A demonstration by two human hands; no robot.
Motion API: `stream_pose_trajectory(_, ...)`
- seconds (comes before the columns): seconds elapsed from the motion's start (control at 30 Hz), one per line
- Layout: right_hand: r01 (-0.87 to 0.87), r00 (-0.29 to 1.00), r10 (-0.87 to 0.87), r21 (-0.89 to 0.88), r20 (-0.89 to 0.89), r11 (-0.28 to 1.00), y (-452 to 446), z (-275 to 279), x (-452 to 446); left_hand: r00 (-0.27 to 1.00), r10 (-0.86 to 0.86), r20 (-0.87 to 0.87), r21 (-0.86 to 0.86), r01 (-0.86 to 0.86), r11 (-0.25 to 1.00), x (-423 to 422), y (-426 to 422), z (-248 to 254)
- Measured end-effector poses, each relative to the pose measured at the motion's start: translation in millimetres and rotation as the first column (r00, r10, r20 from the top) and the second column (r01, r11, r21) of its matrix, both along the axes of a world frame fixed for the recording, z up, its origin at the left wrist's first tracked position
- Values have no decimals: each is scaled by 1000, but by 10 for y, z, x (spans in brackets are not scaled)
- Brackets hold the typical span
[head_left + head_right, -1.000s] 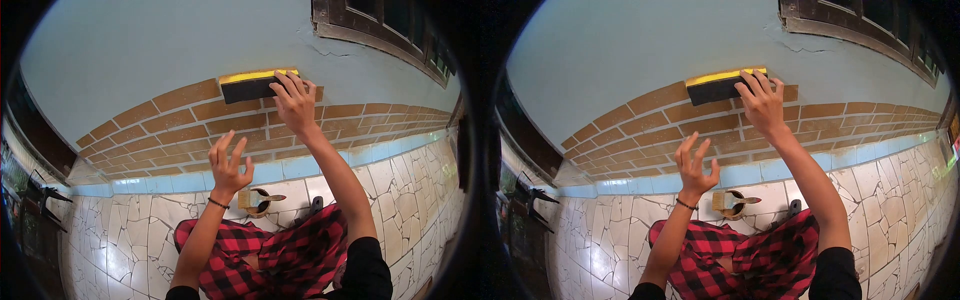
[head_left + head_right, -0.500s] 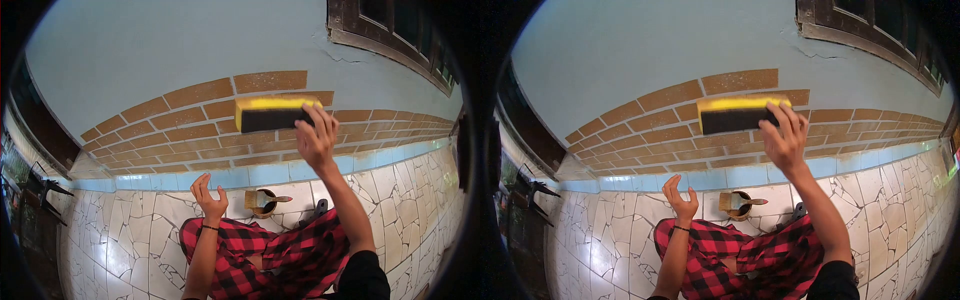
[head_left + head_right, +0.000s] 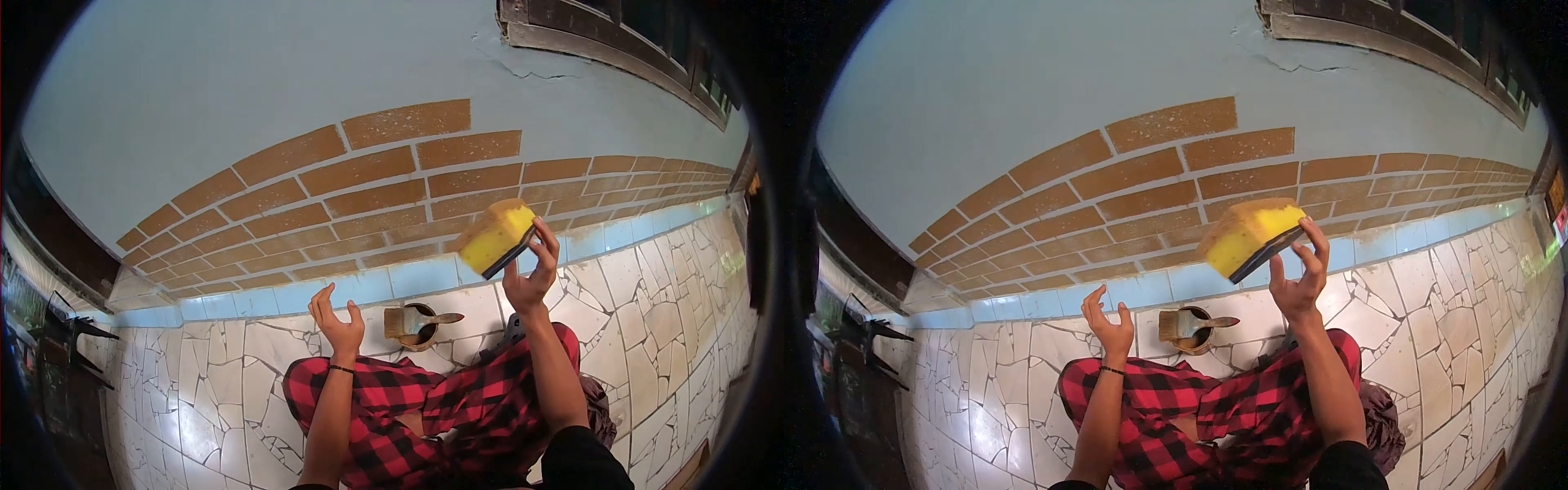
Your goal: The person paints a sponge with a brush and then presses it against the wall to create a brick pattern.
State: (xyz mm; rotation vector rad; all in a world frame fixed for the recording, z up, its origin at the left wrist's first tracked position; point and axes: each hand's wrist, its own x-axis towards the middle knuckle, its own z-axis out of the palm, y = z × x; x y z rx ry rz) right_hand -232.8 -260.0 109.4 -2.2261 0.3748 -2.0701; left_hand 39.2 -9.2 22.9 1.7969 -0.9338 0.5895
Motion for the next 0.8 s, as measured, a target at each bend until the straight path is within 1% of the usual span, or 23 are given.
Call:
stream_pose_trajectory(0.1,-97,991,79,174,110,980,-1,-164,69,998,-7,-60,-11,6,1000,-6,18,-8)
stream_pose_trajectory(0.2,-235,956,135,401,261,886,-4,-294,75,998,7,-55,-6,-7,1000,14,34,-36)
stream_pose_trajectory(0.23,-284,946,167,457,279,843,5,-278,51,998,2,-61,-7,-3,1000,7,30,-37)
stream_pose_trajectory(0.33,-315,937,181,498,300,808,29,-211,31,997,-14,-81,-3,14,1000,-4,22,-39)
stream_pose_trajectory(0.4,-351,926,204,526,318,774,10,-262,15,995,-28,-98,1,29,1000,-8,13,-37)
stream_pose_trajectory(0.5,-411,900,218,570,376,712,49,-193,0,999,-12,-45,-7,12,1000,-9,1,-32)
stream_pose_trajectory(0.6,-473,867,232,580,441,663,46,-171,8,983,-96,-157,-79,84,993,10,2,-93)
stream_pose_trajectory(0.7,-522,836,251,568,488,636,18,-168,8,944,-135,-301,-8,139,990,-42,26,-111)
stream_pose_trajectory(0.8,-528,835,239,598,496,603,9,-137,-29,976,-157,-152,45,166,985,-4,7,-235)
